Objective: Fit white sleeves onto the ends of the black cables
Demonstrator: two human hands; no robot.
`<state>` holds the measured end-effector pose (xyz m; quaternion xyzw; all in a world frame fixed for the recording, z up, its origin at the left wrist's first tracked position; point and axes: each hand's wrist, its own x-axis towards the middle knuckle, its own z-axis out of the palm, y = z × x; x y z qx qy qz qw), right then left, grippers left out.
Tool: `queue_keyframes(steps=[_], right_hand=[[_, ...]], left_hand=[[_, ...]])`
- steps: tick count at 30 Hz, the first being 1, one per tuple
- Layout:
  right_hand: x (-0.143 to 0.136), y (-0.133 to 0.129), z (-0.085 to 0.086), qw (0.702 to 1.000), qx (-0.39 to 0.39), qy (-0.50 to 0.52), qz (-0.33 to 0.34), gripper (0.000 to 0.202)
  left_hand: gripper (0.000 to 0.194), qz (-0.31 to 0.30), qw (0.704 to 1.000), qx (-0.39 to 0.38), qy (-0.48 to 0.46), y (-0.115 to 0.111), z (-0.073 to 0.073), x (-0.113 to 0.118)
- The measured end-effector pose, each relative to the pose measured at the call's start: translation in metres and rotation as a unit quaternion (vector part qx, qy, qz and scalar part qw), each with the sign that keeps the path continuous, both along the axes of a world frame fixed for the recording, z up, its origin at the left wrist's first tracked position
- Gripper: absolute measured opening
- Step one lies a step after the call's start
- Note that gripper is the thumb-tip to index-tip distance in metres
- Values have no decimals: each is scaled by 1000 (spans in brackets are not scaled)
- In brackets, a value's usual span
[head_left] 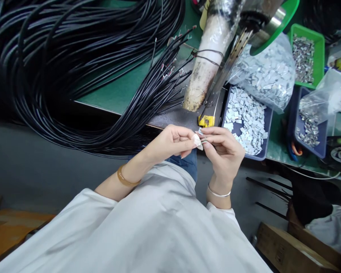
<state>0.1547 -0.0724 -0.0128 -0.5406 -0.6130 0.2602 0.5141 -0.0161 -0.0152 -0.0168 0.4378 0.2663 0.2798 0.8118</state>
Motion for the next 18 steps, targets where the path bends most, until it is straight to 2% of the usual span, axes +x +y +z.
queue_keyframes(steps=[3,6,8,11,14,16,18], right_hand=[[-1,2,-4,999,-34,39,19,4],[-7,3,-5,998,-31,43,-24,7],[-11,2,-3,997,6,22,-74,9],[-15,-1,0,983,113,-63,-132,10],[-16,-3,0,954,204,-173,-133,21],[-16,-2,-3,943,221,-217,-122,25],[-15,0,-6,945,212,-220,-116,25]], left_hand=[[29,30,999,34,0,0,0,-1],[24,69,996,44,23,-1,1,1],[21,118,991,47,47,-1,1,3],[17,170,981,59,70,-2,0,7],[11,170,980,74,74,-3,1,9],[8,176,978,81,75,-2,2,10],[8,188,976,84,65,-2,2,10]])
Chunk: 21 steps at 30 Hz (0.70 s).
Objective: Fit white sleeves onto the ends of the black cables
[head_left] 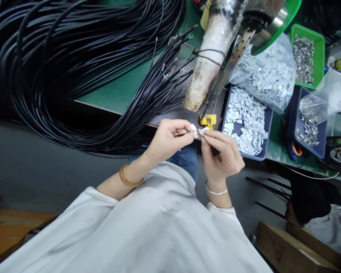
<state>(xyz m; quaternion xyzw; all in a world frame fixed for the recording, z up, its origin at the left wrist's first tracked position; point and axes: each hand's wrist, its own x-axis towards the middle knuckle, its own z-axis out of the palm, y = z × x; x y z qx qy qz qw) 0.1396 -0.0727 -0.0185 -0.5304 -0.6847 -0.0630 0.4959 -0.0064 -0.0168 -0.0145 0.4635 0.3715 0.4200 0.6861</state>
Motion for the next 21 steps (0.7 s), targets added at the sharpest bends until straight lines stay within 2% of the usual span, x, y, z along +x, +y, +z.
queue_keyframes(steps=[5,7,13,17,21], right_hand=[[3,3,-4,990,-73,116,34,15],[4,3,-6,991,-77,104,37,12],[2,1,-14,1000,-18,-25,6,14],[4,2,-15,1000,-27,-4,8,13],[9,5,-11,996,-80,23,20,8]], left_hand=[[9,1,999,-8,-45,3,-1,0],[10,4,999,-11,-43,3,-1,0],[12,44,999,-7,-16,4,-2,3],[7,58,998,4,8,4,-1,4],[7,48,999,10,16,5,0,4]])
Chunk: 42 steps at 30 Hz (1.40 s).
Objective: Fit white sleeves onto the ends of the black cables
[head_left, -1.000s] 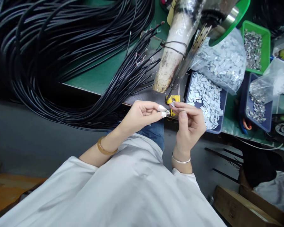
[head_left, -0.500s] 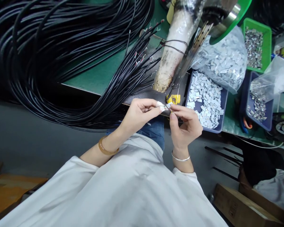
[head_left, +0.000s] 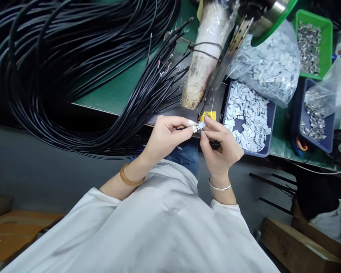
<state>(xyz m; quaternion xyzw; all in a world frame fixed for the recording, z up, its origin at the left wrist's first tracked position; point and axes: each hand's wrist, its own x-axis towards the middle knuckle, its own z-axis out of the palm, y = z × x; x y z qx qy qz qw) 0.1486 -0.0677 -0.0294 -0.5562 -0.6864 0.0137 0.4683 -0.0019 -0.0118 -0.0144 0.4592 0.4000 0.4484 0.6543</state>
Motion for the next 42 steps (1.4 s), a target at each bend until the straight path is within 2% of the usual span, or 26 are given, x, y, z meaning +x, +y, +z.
queue_keyframes(steps=[9,18,22,29,39,42], right_hand=[[-3,4,10,999,-17,46,-23,10],[-2,3,-2,999,0,12,-36,10],[-5,7,0,999,-2,21,-27,9],[-8,15,8,998,48,19,-19,17],[-7,10,5,998,63,0,-1,19],[-4,8,5,998,49,33,-9,22]], left_hand=[[9,26,998,19,48,-4,0,2],[11,24,997,66,26,1,3,5],[12,44,996,74,26,4,2,7],[11,59,995,81,24,6,3,8],[9,26,999,38,21,8,4,5],[8,13,1000,23,6,8,5,5]])
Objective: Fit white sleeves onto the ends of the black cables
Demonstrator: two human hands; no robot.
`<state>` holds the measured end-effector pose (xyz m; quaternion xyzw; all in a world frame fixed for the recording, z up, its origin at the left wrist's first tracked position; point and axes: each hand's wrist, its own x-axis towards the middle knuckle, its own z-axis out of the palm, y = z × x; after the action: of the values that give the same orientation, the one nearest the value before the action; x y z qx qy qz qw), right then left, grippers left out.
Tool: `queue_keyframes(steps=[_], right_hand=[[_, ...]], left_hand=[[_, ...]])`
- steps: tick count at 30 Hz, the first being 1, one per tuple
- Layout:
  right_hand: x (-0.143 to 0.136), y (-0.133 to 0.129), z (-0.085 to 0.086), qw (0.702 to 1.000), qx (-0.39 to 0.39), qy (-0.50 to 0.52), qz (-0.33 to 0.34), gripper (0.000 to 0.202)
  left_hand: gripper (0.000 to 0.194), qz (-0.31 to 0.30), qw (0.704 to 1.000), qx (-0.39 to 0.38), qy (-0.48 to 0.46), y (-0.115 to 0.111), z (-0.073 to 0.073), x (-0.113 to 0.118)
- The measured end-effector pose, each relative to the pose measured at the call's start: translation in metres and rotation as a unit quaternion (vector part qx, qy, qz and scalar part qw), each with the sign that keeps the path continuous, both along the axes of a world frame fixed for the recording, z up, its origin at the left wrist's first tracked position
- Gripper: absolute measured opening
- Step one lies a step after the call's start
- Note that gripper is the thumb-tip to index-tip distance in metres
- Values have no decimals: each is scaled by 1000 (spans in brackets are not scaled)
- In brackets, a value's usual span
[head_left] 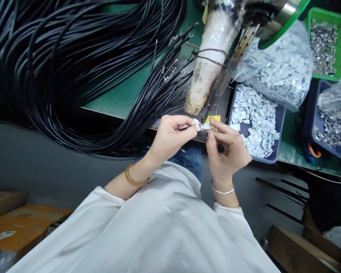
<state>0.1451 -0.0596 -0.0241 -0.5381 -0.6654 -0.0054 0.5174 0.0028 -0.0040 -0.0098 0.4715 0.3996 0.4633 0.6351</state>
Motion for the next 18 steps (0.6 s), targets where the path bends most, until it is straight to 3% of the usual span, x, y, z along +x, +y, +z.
queue_keyframes(steps=[6,9,12,18], right_hand=[[10,-2,4,980,139,142,-11,26],[10,-3,4,992,70,106,-24,33],[7,-3,2,1000,-3,13,-8,24],[3,7,0,999,5,-50,16,17]], left_hand=[[8,14,1000,-12,17,-1,4,-1],[7,11,1000,-12,13,-1,5,-1],[7,4,1000,-11,9,0,5,-1],[10,18,999,18,34,1,3,1]])
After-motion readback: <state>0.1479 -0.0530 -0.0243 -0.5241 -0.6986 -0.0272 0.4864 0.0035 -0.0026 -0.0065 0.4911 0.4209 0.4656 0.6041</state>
